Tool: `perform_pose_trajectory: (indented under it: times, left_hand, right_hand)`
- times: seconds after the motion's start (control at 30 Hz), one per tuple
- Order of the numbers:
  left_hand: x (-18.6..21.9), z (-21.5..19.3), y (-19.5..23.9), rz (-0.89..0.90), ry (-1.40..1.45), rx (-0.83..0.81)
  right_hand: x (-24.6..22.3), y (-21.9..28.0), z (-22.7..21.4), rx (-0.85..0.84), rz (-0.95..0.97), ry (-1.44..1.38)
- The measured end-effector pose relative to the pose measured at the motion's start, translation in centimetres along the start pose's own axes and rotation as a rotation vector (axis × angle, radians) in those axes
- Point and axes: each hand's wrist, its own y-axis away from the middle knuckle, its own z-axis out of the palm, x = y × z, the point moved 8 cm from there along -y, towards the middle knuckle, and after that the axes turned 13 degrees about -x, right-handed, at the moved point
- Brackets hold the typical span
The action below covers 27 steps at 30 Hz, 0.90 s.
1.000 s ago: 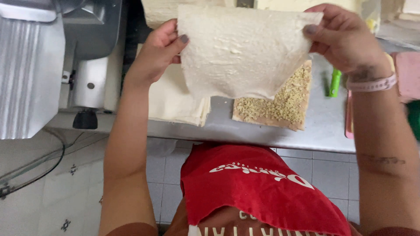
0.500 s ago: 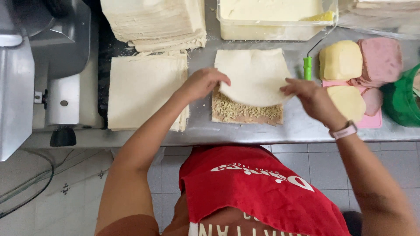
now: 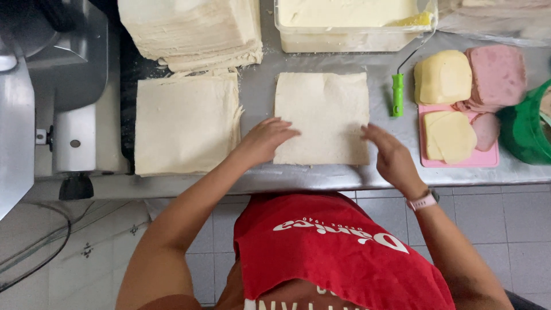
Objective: Preparing large-scale sandwiches by spreading filling, adding cheese, and layering bread slices.
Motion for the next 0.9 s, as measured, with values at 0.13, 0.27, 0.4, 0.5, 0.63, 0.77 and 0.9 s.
perform_pose_trajectory:
  times: [0.13,0.27,0.4,0.5,0.63,0.77,0.9]
  left_hand:
    - [-0.2,-2.0,-8.9,-0.151,-0.046,0.272]
    - [-2.0,-0.2,-9.6,-0.384,-0.154,0.233]
    - [-3.5,0.2,-10.0,-0.365,-0.138,0.184]
    - [-2.2,0.6,-9.1,-0.336,-0.102,0.208]
    - [1.8,0.2,-5.4,-0.253,-0.092,0.262]
    - [1.5,3.2,-5.0,-0.274,-0.117,0.279]
    - [2.0,3.5,-3.1,-0.292,-0.123,0.357]
  right_hand:
    - [2.8,-8.0,1.3,0.107,-0.032,0.217]
    - [3.6,-11.1,4.2,-0.011,0.157,0.302]
    - [4.9,-11.8,5.2,-0.078,0.265,0.317]
    - [4.8,-10.7,5.4,-0.146,0.282,0.292]
    - [-0.2,-8.0,4.2,-0.126,0.173,0.288]
    - [1.0,-6.4,6.9,-0.141,0.158,0.283]
    - [-0.5,-6.4,6.4,-0.148,0.092,0.27]
